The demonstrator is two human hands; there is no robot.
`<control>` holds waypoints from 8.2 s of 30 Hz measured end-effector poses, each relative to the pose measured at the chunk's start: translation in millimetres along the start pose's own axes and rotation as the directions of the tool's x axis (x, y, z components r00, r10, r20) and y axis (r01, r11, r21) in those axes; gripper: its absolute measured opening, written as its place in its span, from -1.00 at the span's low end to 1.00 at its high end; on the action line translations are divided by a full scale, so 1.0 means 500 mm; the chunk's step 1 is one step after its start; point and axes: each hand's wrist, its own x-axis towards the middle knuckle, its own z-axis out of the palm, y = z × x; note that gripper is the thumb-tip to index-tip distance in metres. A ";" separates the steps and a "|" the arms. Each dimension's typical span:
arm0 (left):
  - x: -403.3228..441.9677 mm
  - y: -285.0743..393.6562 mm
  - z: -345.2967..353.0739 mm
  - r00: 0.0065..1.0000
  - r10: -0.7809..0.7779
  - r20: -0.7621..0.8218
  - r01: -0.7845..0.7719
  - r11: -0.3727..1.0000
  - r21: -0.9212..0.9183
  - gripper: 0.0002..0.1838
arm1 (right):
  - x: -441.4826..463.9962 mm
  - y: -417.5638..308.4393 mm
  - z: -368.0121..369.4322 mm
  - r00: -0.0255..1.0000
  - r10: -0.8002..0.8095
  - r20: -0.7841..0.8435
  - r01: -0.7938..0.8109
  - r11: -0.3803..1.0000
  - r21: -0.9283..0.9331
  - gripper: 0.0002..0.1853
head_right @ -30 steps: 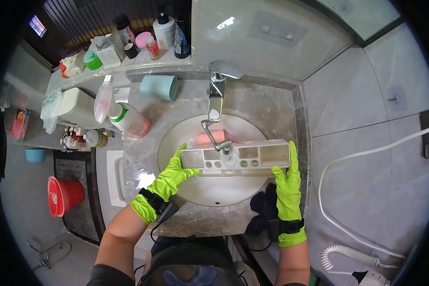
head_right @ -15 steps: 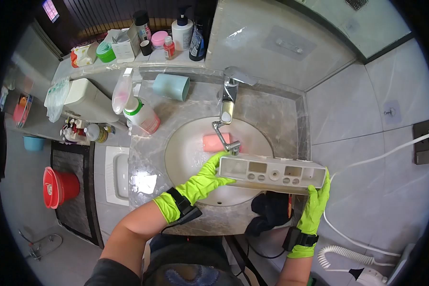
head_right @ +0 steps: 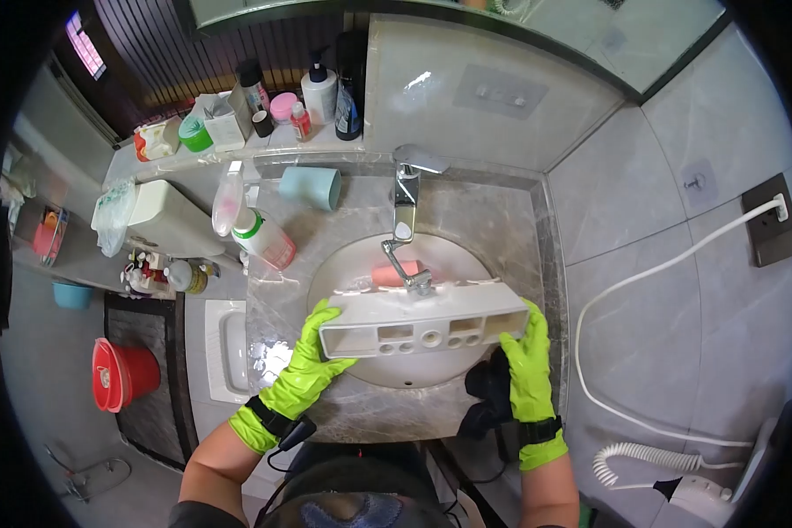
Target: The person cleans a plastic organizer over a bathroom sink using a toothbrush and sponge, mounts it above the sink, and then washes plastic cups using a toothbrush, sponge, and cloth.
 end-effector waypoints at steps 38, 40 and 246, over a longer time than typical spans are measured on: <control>0.102 0.047 0.051 0.881 -0.471 -0.045 0.371 0.747 -0.551 -0.51 | 0.362 -0.137 0.247 0.873 -0.265 0.409 0.450 0.762 -0.466 -0.41; 0.092 0.021 0.022 0.847 -0.531 0.025 0.434 0.664 -0.608 -0.51 | 0.368 -0.138 0.253 0.878 -0.255 0.405 0.412 0.834 -0.366 -0.45; -0.047 0.078 0.004 0.945 -0.063 0.321 0.098 0.991 -0.093 0.30 | -0.174 0.019 0.188 0.960 -0.001 0.280 0.063 0.975 -0.214 -0.46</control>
